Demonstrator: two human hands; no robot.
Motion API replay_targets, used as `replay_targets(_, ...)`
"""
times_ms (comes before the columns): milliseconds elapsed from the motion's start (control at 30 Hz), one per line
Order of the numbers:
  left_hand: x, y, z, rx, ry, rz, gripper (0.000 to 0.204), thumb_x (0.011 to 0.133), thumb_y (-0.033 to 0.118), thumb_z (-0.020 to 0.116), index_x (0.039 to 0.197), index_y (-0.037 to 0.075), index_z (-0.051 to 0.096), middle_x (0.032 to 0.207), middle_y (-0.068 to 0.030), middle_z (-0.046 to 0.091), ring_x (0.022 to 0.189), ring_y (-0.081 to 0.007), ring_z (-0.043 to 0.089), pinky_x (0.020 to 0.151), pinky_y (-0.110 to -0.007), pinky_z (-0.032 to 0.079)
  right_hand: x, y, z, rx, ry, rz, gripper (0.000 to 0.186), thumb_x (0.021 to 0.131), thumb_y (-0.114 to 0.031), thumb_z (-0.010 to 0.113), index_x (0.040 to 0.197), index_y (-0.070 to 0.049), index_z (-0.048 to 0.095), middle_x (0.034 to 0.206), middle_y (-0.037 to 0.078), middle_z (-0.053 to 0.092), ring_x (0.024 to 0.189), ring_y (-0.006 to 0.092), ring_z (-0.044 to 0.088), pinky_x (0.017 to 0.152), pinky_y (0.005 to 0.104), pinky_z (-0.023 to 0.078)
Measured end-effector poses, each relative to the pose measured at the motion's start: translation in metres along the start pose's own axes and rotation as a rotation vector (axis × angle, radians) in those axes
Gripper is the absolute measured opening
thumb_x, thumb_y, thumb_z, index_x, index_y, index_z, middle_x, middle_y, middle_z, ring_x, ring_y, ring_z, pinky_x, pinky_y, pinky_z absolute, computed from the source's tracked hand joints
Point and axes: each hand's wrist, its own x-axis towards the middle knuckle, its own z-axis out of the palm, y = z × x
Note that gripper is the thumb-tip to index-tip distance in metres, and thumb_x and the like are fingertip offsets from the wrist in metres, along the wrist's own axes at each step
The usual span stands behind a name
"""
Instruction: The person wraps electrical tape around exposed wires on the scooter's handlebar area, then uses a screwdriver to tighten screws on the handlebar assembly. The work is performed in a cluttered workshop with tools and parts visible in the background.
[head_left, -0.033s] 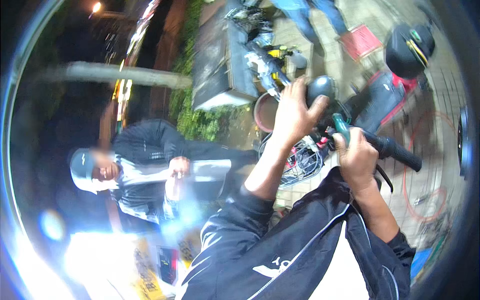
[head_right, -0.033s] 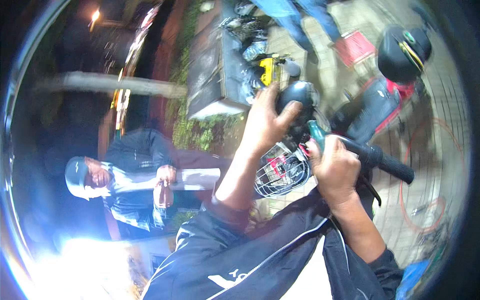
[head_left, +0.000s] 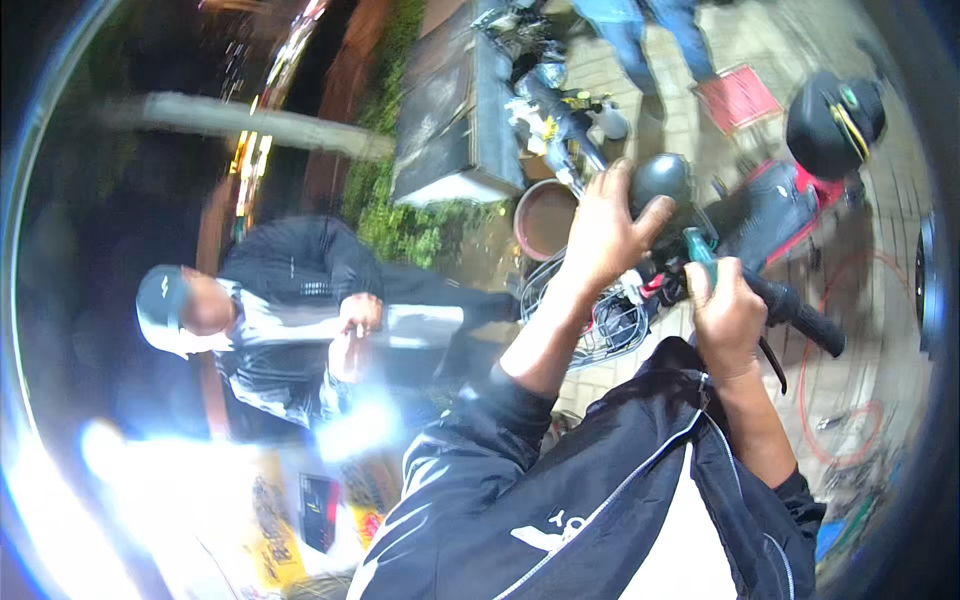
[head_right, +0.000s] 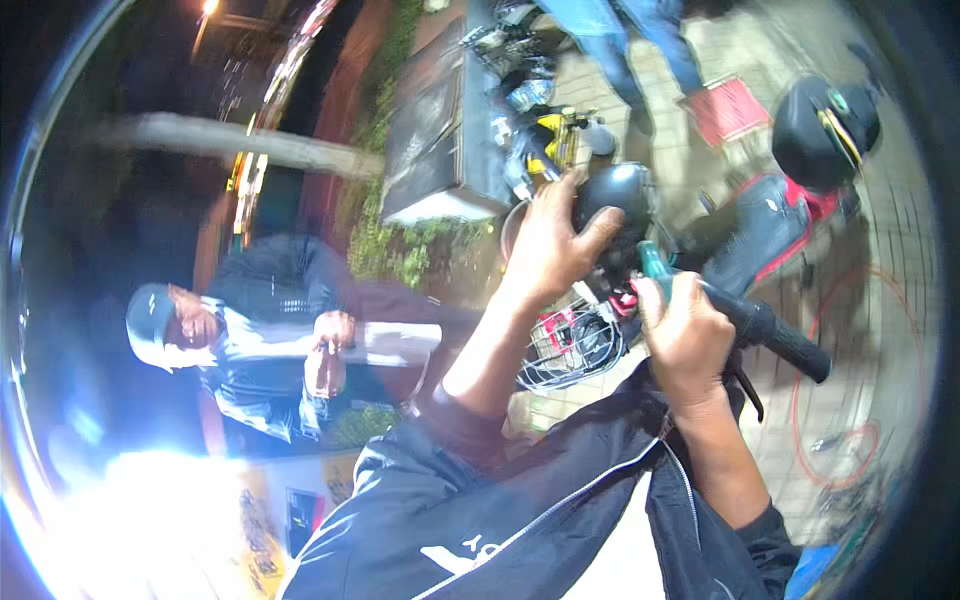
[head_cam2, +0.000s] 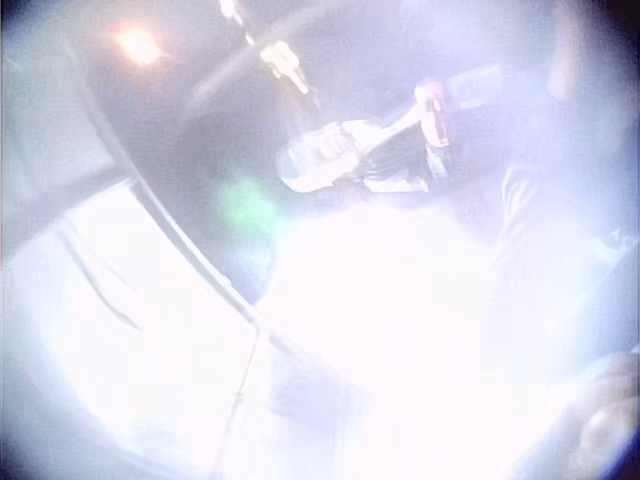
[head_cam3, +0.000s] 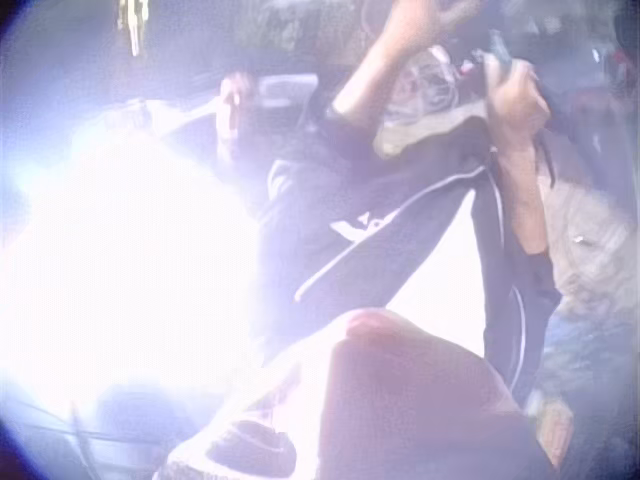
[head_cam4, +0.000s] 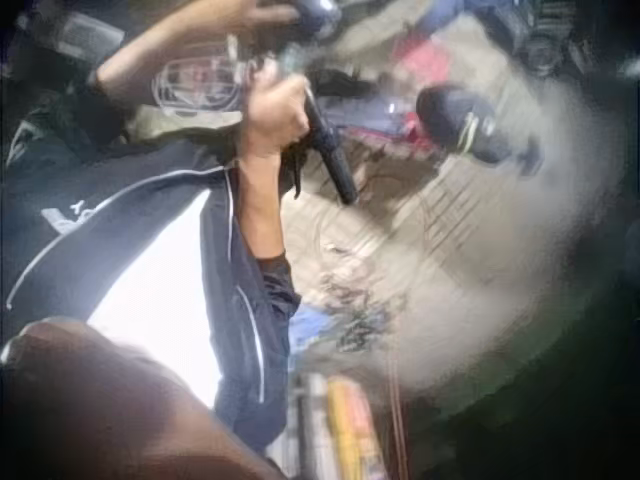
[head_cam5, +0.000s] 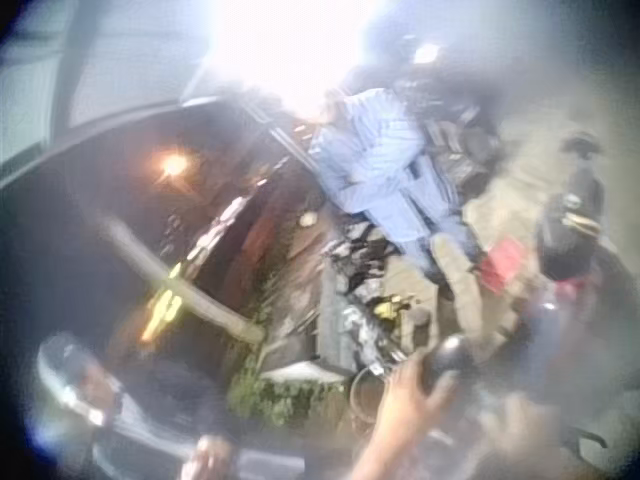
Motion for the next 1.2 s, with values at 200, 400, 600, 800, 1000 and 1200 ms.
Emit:
replay_targets(200,-0.023,-0.017,0.011,-0.136,0.009,-0.039,0.085,0.082,0.047,0.073,0.141,-0.006,0.042,0.129,-0.0307,0.051,0.121,-0.0454,0.051,0.103,-0.047,0.042,-0.007,0.016,0.008,0.059,0.001,0.02,0.039,0.097,-0.03,0.061,0.124,-0.005,0.048,0.108,0.026,0.064,0.097,0.0474,0.062,0.08,0.0515,0.049)
replay_targets(400,-0.02,-0.021,0.023,-0.084,0.033,0.004,0.09,0.079,0.049,0.073,0.142,-0.004,0.037,0.131,-0.0259,0.047,0.118,-0.0434,0.049,0.099,-0.053,0.042,0.001,0.016,0.014,0.061,0.159,-0.093,0.024,0.098,-0.021,0.061,0.107,0.001,0.056,0.09,0.024,0.065,0.082,0.044,0.063,0.072,0.0456,0.049)
replay_targets(600,-0.018,-0.024,0.013,-0.134,-0.014,0.041,0.093,0.076,0.049,0.075,0.142,-0.004,0.037,0.127,-0.0229,0.048,0.12,-0.0404,0.048,0.098,-0.053,0.041,0.0,0.014,0.028,0.052,0.339,-0.103,0.027,0.102,-0.024,0.053,0.106,0.002,0.058,0.086,0.021,0.064,0.079,0.0359,0.061,0.076,0.0439,0.048)
replay_targets(800,-0.01,-0.03,0.014,-0.199,-0.011,0.116,0.092,0.072,0.048,0.077,0.139,-0.003,0.04,0.123,-0.0221,0.049,0.117,-0.0399,0.049,0.095,-0.052,0.043,0.006,0.011,0.028,-0.089,0.279,0.203,0.033,0.103,-0.031,0.051,0.101,0.002,0.058,0.082,0.016,0.061,0.076,0.0293,0.06,0.073,0.04,0.047)
replay_targets(1000,-0.014,-0.039,0.024,-0.119,0.231,0.267,0.091,0.07,0.05,0.078,0.133,-0.009,0.047,0.123,-0.0286,0.055,0.113,-0.0428,0.053,0.097,-0.049,0.045,-0.003,0.004,0.029,0.131,0.266,0.07,0.031,0.098,-0.028,0.057,0.113,0.0,0.055,0.114,0.018,0.059,0.1,0.0282,0.06,0.089,0.0375,0.046)
replay_targets(1200,-0.009,-0.049,0.033,-0.133,0.262,0.399,0.098,0.062,0.046,0.087,0.134,-0.007,0.046,0.118,-0.0259,0.056,0.104,-0.0429,0.056,0.09,-0.048,0.048,0.001,-0.004,0.027,0.052,0.235,0.386,0.033,0.097,-0.035,0.06,0.1,-0.003,0.06,0.086,0.023,0.064,0.08,0.0367,0.064,0.072,0.0435,0.049)
